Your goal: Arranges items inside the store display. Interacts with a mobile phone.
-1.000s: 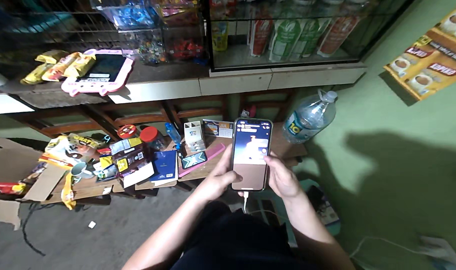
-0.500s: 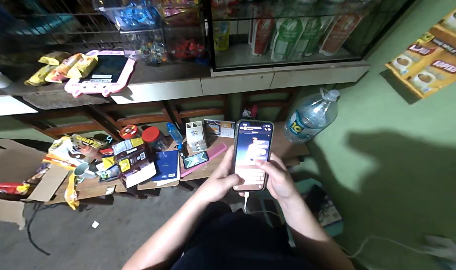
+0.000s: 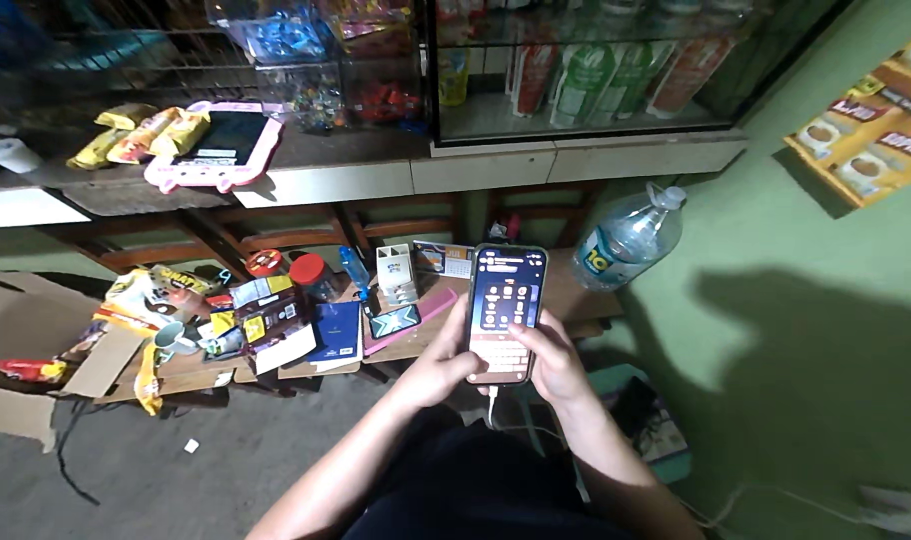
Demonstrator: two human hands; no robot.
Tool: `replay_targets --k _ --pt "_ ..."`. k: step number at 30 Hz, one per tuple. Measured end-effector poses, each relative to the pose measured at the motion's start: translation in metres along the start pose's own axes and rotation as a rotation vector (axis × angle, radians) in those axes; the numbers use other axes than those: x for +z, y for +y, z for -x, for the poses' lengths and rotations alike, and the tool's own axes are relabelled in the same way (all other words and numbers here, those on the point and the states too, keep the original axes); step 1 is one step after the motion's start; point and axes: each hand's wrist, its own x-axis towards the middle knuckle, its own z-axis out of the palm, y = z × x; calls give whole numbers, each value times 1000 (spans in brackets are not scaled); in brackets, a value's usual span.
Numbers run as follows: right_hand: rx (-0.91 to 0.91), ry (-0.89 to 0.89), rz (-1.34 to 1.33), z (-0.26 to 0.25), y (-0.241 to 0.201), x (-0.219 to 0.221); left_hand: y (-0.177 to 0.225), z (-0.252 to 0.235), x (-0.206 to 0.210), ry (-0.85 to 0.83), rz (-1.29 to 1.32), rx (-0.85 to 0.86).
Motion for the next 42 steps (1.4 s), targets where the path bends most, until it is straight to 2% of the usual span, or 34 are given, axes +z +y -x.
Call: replay_targets --k 5,10,25,30,38,42 --pt "-38 -138 0 0 5 -9 2 3 -1 36 -3 -29" --pt "-74 -258 28 -2 3 -16 1 4 -2 36 -20 14" --pt "-103 -230 88 -2 -2 -18 1 1 -1 -7 20 60" --pt "-111 -100 241 1 -6 -1 -2 0 -1 -9 10 69" --pt "-149 -133 249 1 -7 -8 -5 -2 -2 -6 -23 91" --pt "-102 -127 193 -1 -6 -11 -4 -3 -3 -8 -3 67"
